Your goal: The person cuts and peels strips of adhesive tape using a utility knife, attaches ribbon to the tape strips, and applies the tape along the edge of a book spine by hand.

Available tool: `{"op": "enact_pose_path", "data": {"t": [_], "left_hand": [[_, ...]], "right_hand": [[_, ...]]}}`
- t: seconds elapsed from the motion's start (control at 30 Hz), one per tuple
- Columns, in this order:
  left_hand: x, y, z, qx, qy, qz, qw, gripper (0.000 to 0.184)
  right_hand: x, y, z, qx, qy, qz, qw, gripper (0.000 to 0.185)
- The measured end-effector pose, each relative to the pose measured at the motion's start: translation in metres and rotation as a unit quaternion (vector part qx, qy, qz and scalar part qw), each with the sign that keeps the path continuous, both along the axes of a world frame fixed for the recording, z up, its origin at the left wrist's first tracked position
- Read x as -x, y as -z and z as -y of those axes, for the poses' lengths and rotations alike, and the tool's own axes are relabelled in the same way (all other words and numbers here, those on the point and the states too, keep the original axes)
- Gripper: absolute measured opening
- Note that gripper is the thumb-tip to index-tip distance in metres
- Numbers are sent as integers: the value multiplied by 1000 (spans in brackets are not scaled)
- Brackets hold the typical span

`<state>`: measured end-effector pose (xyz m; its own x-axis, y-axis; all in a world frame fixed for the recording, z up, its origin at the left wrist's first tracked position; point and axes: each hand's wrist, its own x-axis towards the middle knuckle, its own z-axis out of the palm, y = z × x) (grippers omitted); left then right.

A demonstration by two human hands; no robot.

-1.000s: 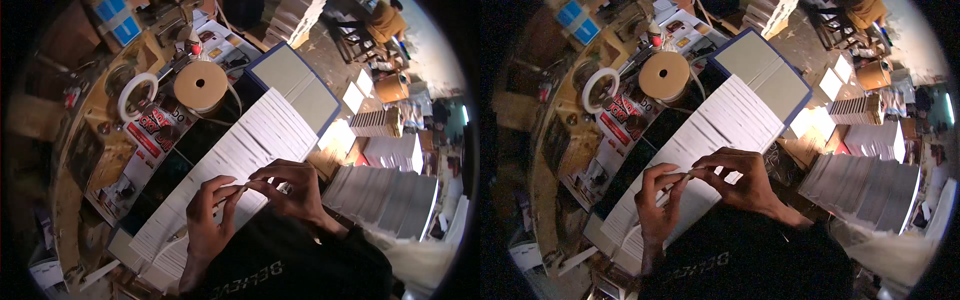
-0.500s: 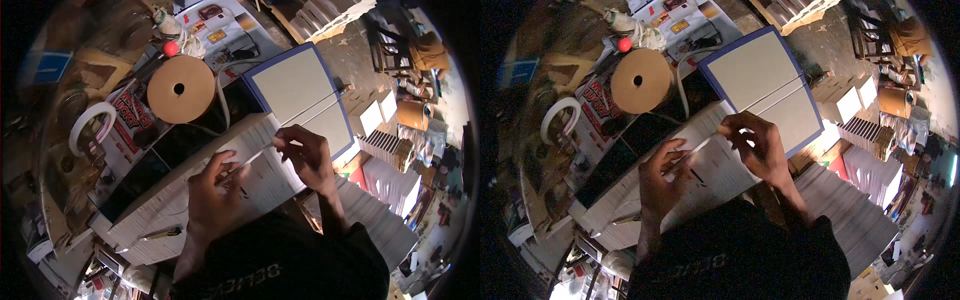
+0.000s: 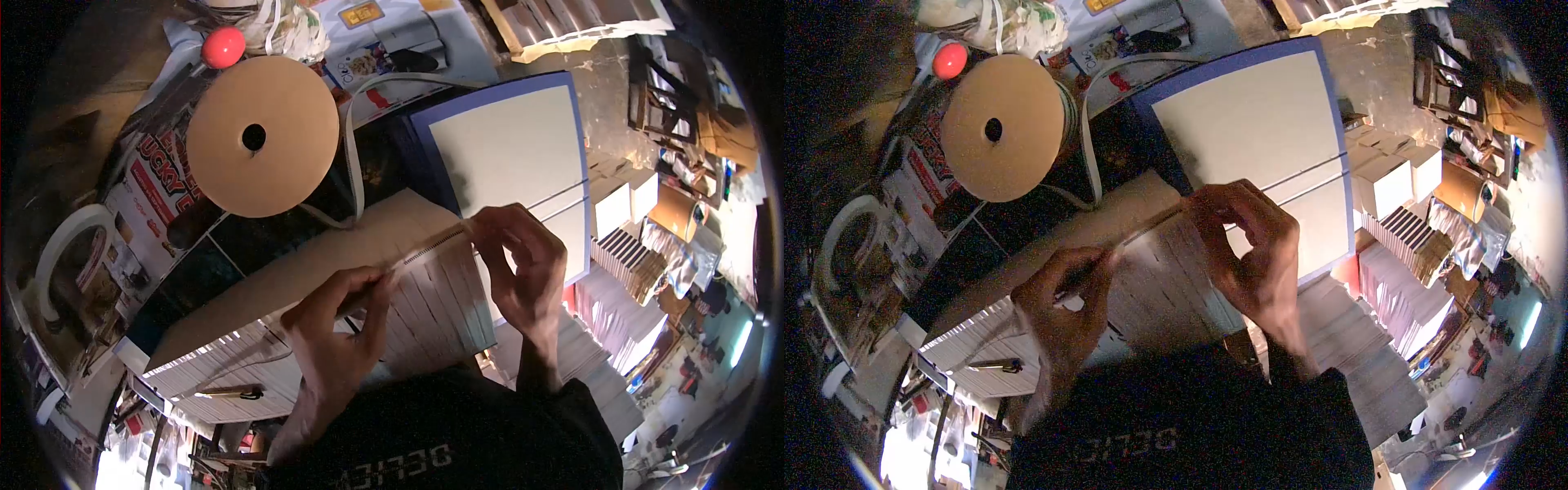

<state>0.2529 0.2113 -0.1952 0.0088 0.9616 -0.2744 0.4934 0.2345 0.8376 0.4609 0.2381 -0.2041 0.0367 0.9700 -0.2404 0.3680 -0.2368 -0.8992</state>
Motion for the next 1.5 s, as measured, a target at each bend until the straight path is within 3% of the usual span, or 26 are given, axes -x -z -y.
{"op": "enact_pose_path", "data": {"t": [0.8, 1.0, 1.07, 1.17, 1.2, 1.33, 1.4, 1.5], "left_hand": [[-5, 9, 6, -27, -35, -4, 999, 14], [-5, 9, 4, -46, -25, -13, 999, 15], [-4, 8, 2, -52, -4, -17, 999, 15], [-10, 0, 1, 22, -52, -14, 998, 12], [-9, 1, 1, 22, -52, -12, 998, 12], [-4, 9, 5, -26, -21, -10, 999, 12], [-3, 11, 5, -49, -10, -13, 999, 12], [-2, 9, 3, -50, -18, 6, 999, 12]], "right_hand": [[13, 11, 4, -45, 37, 72, 996, 19], [16, 14, 11, -88, 50, 139, 985, 22], [5, 19, 15, -126, 9, 84, 988, 23], [12, 1, 9, 37, 165, -52, 984, 20], [9, 0, 6, 37, 165, -50, 984, 20], [2, 3, -4, 28, 95, -107, 989, 20], [-1, 6, -10, -21, -23, 16, 999, 22], [-8, 12, -19, -55, -79, 28, 995, 26]]}}
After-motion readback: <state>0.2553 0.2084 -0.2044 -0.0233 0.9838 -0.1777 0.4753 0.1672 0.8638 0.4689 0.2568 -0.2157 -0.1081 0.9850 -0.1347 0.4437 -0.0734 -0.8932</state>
